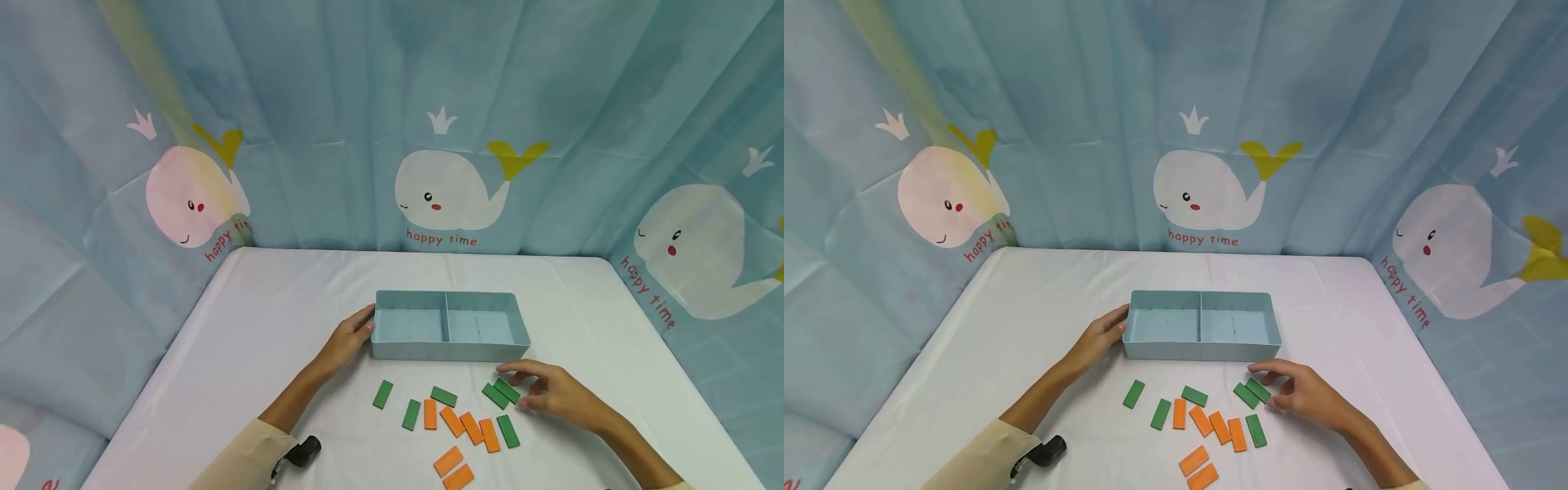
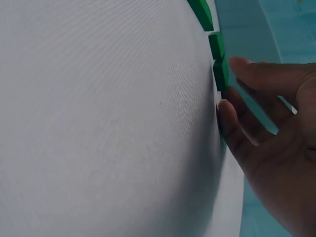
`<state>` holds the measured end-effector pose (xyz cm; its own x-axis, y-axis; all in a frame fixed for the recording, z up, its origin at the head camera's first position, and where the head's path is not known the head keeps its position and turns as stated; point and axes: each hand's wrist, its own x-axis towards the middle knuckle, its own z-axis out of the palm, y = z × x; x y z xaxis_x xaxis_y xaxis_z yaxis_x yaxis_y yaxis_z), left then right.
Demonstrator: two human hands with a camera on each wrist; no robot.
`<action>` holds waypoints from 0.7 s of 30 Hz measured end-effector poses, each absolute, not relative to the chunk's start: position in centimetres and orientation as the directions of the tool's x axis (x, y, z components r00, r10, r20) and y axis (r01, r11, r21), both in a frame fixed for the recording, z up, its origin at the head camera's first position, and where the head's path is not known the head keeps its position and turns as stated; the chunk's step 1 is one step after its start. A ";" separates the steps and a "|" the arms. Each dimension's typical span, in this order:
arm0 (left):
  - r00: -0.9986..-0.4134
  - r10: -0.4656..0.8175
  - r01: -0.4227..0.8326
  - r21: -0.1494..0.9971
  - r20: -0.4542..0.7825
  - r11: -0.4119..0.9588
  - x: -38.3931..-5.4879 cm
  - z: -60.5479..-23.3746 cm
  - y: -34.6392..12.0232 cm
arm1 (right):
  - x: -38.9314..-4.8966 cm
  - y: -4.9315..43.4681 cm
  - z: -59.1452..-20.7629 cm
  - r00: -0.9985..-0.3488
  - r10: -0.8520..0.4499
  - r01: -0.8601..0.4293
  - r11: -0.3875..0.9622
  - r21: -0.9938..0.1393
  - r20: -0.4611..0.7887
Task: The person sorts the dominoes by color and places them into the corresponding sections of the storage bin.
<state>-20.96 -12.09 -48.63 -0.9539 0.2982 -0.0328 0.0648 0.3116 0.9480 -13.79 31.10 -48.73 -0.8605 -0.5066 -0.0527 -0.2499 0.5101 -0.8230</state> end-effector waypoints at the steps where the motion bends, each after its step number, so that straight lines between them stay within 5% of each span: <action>1: -0.954 0.298 0.063 0.949 -0.034 0.309 -20.9 -48.6 -12.1 | -13.8 31.0 -48.8 -0.859 -0.509 -0.250 0.513 -0.821 -0.056; 21: -0.954 0.297 0.043 0.959 -0.044 0.280 -20.9 -48.8 -12.2 | -13.9 30.9 -49.1 -0.860 -0.511 -0.297 0.521 -0.800 -0.014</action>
<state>-20.94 -12.17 -48.77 -0.9540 0.2967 -0.0436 0.0432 0.2800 0.9590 -13.90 30.93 -49.09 -0.8596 -0.5108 -0.0141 -0.2967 0.5213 -0.8001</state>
